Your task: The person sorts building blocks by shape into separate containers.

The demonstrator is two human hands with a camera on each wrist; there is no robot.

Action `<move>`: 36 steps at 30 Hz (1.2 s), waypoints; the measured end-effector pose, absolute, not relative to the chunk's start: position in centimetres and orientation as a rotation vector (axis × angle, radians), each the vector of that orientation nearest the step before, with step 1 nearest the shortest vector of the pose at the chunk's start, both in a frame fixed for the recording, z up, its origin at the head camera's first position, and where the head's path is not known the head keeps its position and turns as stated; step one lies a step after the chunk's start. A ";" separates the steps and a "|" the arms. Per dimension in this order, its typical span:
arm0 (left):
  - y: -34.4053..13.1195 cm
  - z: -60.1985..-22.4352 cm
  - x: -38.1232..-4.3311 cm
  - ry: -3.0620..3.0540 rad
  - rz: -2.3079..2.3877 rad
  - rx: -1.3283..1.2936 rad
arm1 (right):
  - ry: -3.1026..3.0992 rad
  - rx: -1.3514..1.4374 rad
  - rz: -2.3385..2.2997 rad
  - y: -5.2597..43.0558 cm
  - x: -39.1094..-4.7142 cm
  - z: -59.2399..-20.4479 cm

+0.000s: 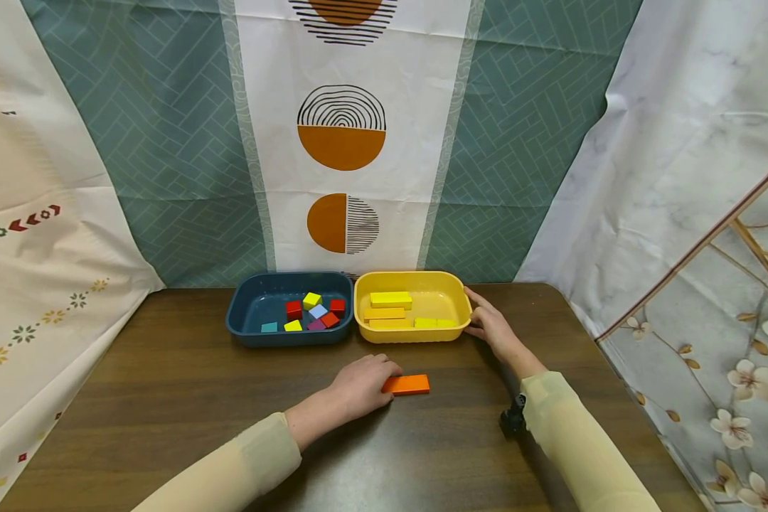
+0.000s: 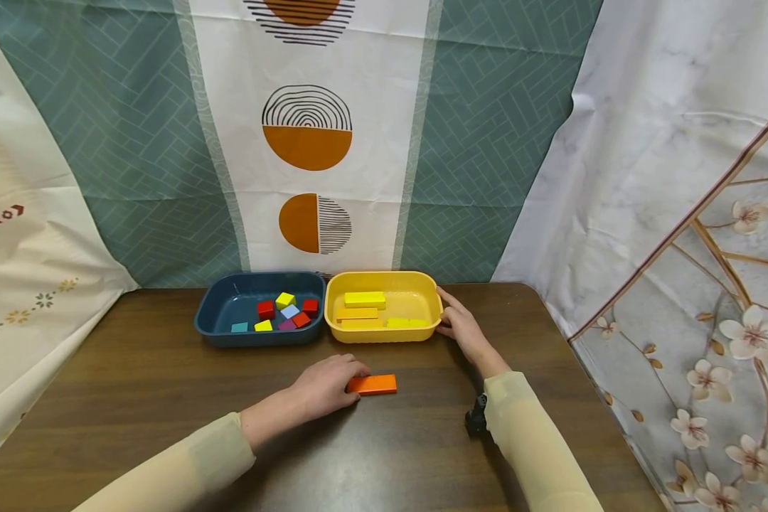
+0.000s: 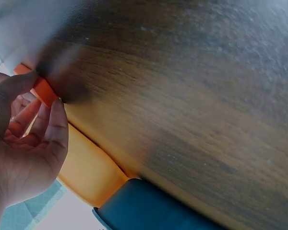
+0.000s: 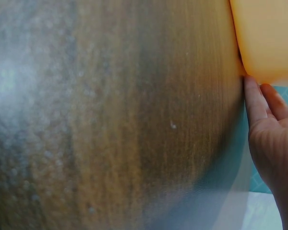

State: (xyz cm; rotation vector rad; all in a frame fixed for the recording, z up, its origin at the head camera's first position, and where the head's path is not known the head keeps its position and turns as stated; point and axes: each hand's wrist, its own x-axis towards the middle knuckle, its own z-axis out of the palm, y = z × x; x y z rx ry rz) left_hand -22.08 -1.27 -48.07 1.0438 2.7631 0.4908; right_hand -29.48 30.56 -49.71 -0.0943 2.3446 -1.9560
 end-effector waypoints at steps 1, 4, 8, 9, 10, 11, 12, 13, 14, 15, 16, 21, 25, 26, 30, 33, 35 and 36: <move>-1.3 -48.1 -22.1 2.765 0.489 1.048 | 2.346 -0.093 -1.955 30.6 -29.5 -49.7; -1.3 -48.1 -22.1 2.770 0.486 1.057 | 2.346 -0.098 -1.958 30.6 -29.5 -49.7; -1.3 -48.1 -22.1 2.766 0.492 1.066 | 2.337 -0.098 -1.969 30.5 -29.5 -49.8; -1.4 -48.1 -22.1 2.763 0.496 1.067 | 2.335 -0.097 -1.970 30.5 -29.4 -49.7; -1.4 -48.1 -22.2 2.761 0.500 1.069 | 2.330 -0.093 -1.974 30.5 -29.4 -49.7; -1.4 -48.1 -22.2 2.759 0.508 1.069 | 2.324 -0.091 -1.977 30.5 -29.4 -49.6; -1.4 -48.1 -22.2 2.758 0.514 1.069 | 2.317 -0.088 -1.980 30.4 -29.3 -49.5; -1.4 -48.0 -22.3 2.758 0.519 1.069 | 2.307 -0.088 -1.984 30.4 -29.3 -49.3; -1.5 -48.0 -22.3 2.759 0.525 1.069 | 2.297 -0.088 -1.989 30.3 -29.2 -49.1; -1.5 -48.0 -22.3 2.759 0.530 1.069 | 2.289 -0.088 -1.991 30.2 -29.1 -48.9; -1.5 -48.0 -22.3 2.760 0.533 1.071 | 2.281 -0.089 -1.991 30.2 -29.0 -48.6; -1.5 -47.9 -22.3 2.768 0.534 1.084 | 2.269 -0.099 -1.977 29.9 -28.4 -47.3; -1.7 -47.7 -22.1 2.783 0.534 1.102 | 2.262 -0.097 -1.993 30.1 -28.8 -48.1; -1.7 -47.6 -22.1 2.787 0.540 1.105 | 2.269 -0.096 -1.993 30.2 -29.0 -48.4; -2.0 -47.3 -21.9 2.802 0.573 1.109 | 2.312 -0.089 -1.978 30.5 -29.5 -49.5; -2.3 -47.1 -21.8 2.812 0.592 1.110 | 2.336 -0.091 -1.968 30.6 -29.6 -49.8; -2.4 -47.0 -21.8 2.818 0.601 1.115 | 2.343 -0.096 -1.965 30.6 -29.6 -49.8; -2.5 -46.9 -21.7 2.822 0.605 1.116 | 2.346 -0.096 -1.963 30.5 -29.6 -49.8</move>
